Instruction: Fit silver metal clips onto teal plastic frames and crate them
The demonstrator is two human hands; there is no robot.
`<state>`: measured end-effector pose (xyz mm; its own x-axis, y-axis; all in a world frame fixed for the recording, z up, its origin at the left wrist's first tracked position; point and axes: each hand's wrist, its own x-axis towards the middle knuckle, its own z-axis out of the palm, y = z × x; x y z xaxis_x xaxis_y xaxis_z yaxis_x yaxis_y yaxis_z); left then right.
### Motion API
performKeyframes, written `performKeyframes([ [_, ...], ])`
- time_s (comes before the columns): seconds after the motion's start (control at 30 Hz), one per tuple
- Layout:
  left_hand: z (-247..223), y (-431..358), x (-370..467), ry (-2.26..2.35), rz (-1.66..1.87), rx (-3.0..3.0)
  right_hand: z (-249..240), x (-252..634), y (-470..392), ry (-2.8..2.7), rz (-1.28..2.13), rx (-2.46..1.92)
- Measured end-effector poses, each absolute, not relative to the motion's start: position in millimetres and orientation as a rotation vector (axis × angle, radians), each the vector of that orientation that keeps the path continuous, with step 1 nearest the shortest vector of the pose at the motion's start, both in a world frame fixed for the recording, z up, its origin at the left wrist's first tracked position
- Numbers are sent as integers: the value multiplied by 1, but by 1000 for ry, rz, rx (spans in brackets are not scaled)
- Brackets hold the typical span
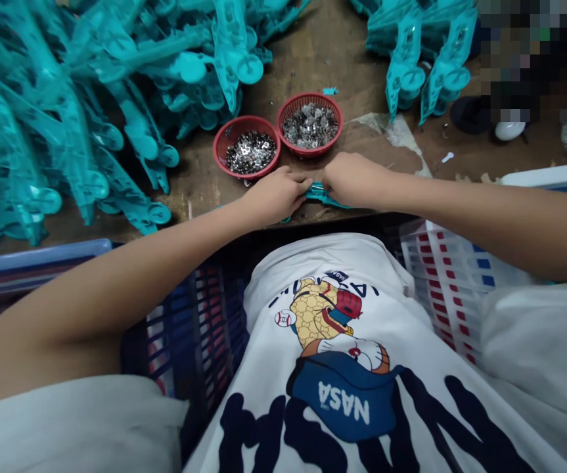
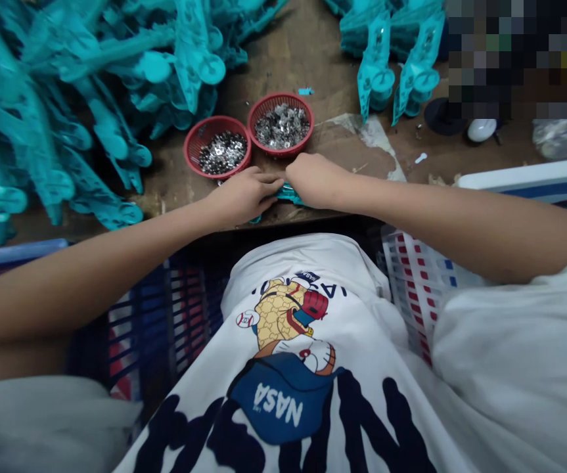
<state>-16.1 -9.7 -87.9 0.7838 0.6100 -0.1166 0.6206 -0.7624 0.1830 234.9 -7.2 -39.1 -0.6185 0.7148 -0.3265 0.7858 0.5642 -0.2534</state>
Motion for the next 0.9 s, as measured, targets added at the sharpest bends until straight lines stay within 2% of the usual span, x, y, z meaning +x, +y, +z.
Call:
performKeyframes([
  [0.2,-90,-19,-18,1172,27,2673,-5,251,13,2482,-327,1513],
  [0.43,-91,-18,-14,1061,-34,2740,-14,243,3,2761,-719,1520],
  [0.9,-89,-17,-9,1104,-77,2722,-14,241,-10,2730,-612,1442],
])
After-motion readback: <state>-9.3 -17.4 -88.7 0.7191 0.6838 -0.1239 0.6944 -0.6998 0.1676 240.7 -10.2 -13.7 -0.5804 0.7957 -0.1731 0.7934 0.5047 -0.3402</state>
